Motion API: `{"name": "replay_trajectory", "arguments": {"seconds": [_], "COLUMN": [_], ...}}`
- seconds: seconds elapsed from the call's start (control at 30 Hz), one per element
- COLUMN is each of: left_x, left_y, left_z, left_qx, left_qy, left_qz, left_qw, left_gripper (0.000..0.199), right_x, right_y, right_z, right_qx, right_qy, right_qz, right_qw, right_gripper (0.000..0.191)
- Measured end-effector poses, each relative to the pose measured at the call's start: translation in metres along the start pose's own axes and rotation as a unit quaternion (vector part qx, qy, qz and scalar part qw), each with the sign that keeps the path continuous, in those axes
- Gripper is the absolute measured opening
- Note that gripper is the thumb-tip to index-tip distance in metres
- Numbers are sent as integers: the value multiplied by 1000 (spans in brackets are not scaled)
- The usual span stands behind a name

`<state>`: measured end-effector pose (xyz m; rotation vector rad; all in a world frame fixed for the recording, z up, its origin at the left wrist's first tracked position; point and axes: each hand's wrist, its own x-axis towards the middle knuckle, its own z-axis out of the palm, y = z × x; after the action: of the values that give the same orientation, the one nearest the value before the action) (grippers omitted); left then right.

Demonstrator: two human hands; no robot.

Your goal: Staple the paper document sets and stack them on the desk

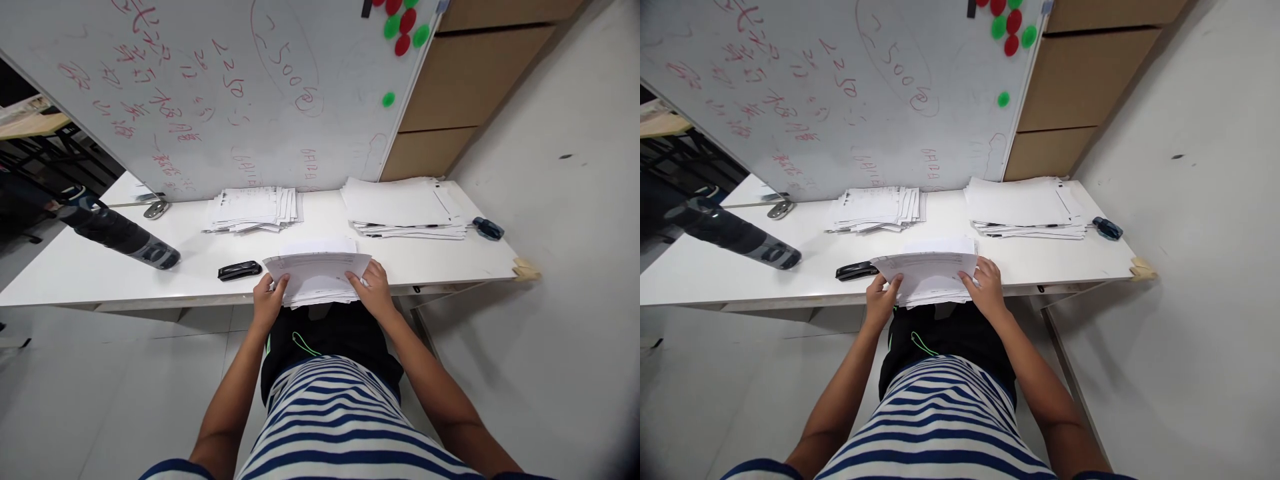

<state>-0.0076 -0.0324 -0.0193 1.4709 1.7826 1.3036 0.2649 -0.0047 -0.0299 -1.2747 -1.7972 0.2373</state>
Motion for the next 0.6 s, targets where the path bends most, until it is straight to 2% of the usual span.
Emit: {"name": "replay_trajectory", "arguments": {"seconds": [0.3,0.43,0.5,0.6], "left_x": [-4,-4,-3,-4], "left_y": [-6,1,8,17], "left_z": [2,-2,-6,-13], "left_qx": [35,28,21,10], "left_qy": [1,1,-12,-26], "left_qz": [14,9,-5,-32], "left_qw": [999,1000,1000,999], "left_gripper": [29,29,30,33], "right_x": [-4,-4,-4,-8], "right_y": [0,-6,-13,-26], "right_z": [5,0,-5,-12], "right_qx": [3,18,35,83], "right_qy": [40,25,4,-54], "right_qz": [9,25,62,162], "right_qw": [999,999,997,982], "right_gripper": [25,27,30,35]}}
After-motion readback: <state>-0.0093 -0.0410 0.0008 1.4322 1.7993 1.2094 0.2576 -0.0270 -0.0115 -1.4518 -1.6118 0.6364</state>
